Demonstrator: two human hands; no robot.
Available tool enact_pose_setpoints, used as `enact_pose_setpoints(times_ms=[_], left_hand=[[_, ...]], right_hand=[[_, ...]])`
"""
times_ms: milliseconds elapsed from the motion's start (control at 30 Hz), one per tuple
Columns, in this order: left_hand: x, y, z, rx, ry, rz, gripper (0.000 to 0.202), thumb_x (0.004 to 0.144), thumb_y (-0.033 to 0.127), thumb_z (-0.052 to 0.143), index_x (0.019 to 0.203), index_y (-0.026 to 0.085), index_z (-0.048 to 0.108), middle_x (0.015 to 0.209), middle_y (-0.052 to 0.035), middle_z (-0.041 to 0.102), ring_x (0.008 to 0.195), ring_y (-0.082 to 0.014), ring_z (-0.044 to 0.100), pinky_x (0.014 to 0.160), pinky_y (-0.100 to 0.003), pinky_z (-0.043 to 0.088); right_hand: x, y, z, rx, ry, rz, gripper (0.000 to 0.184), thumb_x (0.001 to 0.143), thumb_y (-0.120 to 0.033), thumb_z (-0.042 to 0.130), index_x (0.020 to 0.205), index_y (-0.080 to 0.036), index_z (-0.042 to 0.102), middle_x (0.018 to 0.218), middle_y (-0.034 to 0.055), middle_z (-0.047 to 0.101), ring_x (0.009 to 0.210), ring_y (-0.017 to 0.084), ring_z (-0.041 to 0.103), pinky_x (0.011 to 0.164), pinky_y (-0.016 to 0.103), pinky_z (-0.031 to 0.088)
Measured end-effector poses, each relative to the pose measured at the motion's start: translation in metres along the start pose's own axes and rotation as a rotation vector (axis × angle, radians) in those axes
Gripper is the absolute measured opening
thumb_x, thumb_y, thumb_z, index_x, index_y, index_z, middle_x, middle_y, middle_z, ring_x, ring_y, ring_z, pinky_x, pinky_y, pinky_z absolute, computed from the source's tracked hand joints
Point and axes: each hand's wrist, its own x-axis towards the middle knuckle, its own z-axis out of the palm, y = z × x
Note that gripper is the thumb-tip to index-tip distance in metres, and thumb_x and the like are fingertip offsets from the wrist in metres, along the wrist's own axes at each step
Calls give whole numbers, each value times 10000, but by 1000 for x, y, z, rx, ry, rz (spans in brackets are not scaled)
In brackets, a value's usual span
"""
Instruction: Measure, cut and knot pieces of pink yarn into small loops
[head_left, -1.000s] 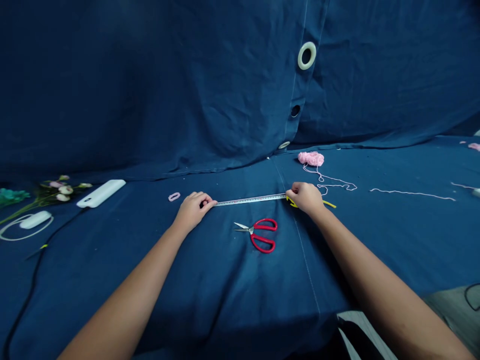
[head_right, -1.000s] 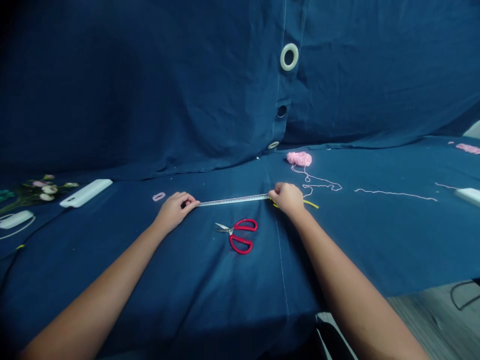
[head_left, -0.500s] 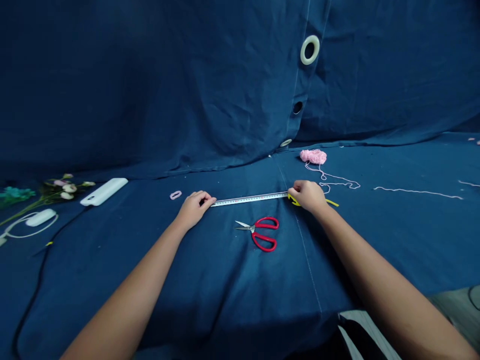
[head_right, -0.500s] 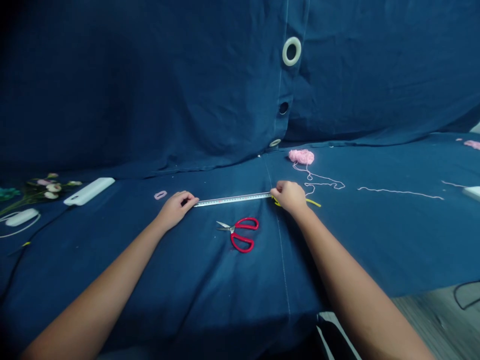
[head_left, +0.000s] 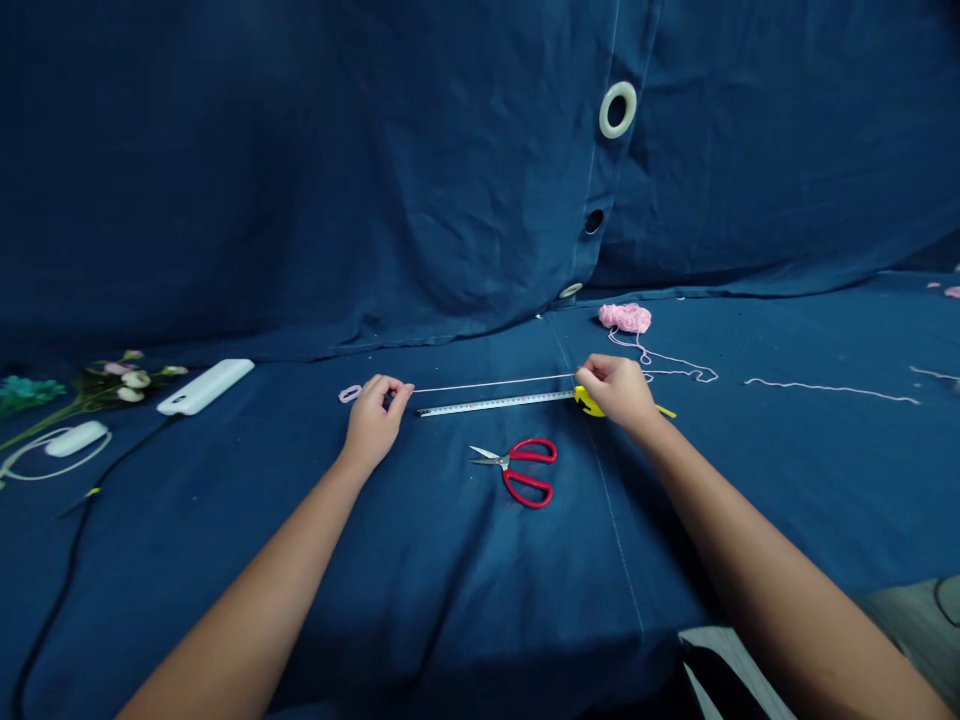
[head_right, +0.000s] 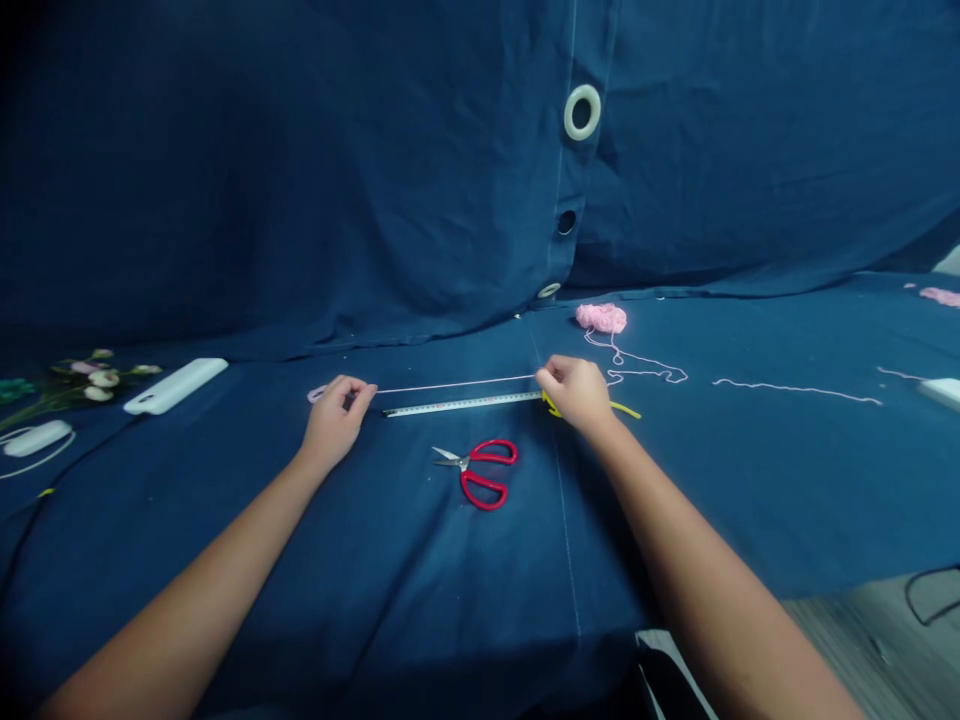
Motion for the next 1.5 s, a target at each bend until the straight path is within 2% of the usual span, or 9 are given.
enact_pose_setpoints(times_ms=[133, 267, 333, 433, 567, 800, 967, 1167, 1500], left_hand=[[2, -5, 0, 103, 55, -37, 262, 972, 406, 589, 806, 207, 628, 895, -53, 621, 922, -248, 596, 917, -392, 435], [-8, 37, 11, 67, 157, 3, 185, 997, 357, 552, 978, 216, 670, 1086, -92, 652, 1148, -289, 581, 1091, -465, 382], [-19, 76, 24, -72, 58, 94, 191, 1033, 337, 506, 1095, 236, 657, 1168, -79, 659, 1171, -262, 579, 1084, -433, 404], [-39, 130, 45, -277, -271, 226, 214, 1050, 335, 507, 1211, 253, 620, 1236, -70, 657, 1201, -245, 565, 1090, -414, 405], [-53, 158, 60, -389, -402, 191, 229, 1063, 353, 489, 958, 222, 644, 1012, -61, 644, 1006, -232, 582, 954, -392, 446], [-56, 141, 59, -651, -380, 8, 321, 1043, 337, 497, 818, 219, 694, 1018, -69, 649, 1041, -246, 595, 974, -374, 436], [-42, 117, 66, -1040, -263, -313, 306, 951, 317, 619, 672, 204, 672, 1159, -87, 731, 1208, -295, 599, 1092, -390, 413], [-16, 86, 62, -1498, -453, -493, 317, 961, 290, 606, 674, 162, 649, 1203, -140, 752, 1377, -318, 549, 1162, -487, 426], [-3, 67, 58, -1656, -376, -708, 290, 1001, 290, 569, 772, 160, 691, 1188, -89, 760, 1331, -277, 617, 1172, -459, 438]], right_hand=[[-9, -18, 6, 230, -68, -91, 344, 925, -445, 490, 704, -196, 576, 607, -24, 497, 575, 131, 444, 568, 245, 369], [-24, -35, 17, 547, -227, -169, 324, 910, -405, 586, 674, -183, 589, 643, -19, 534, 615, 125, 458, 627, 251, 391], [-30, -41, 23, 672, -350, -186, 310, 911, -383, 622, 679, -178, 603, 679, -10, 579, 652, 131, 489, 660, 257, 401], [-37, -45, 29, 730, -475, -183, 321, 923, -401, 644, 697, -175, 618, 667, -20, 566, 641, 128, 475, 643, 253, 384], [-38, -43, 34, 742, -551, -192, 333, 934, -406, 655, 708, -162, 639, 669, -19, 590, 631, 123, 485, 636, 247, 388], [-40, -43, 38, 465, -518, -267, 348, 997, -391, 572, 736, -175, 649, 660, -11, 558, 626, 139, 486, 611, 262, 383], [-44, -58, 28, 148, -137, -499, 236, 945, -374, 661, 1106, -202, 668, 1105, 107, 661, 1051, 255, 596, 936, 369, 460], [-50, -57, 25, -185, -539, -473, 236, 871, -445, 739, 816, -223, 681, 716, 6, 662, 615, 153, 548, 595, 290, 338], [-59, -63, 23, -100, -650, -530, 387, 841, -426, 762, 1165, -215, 744, 1058, 71, 708, 965, 234, 663, 822, 323, 506]])
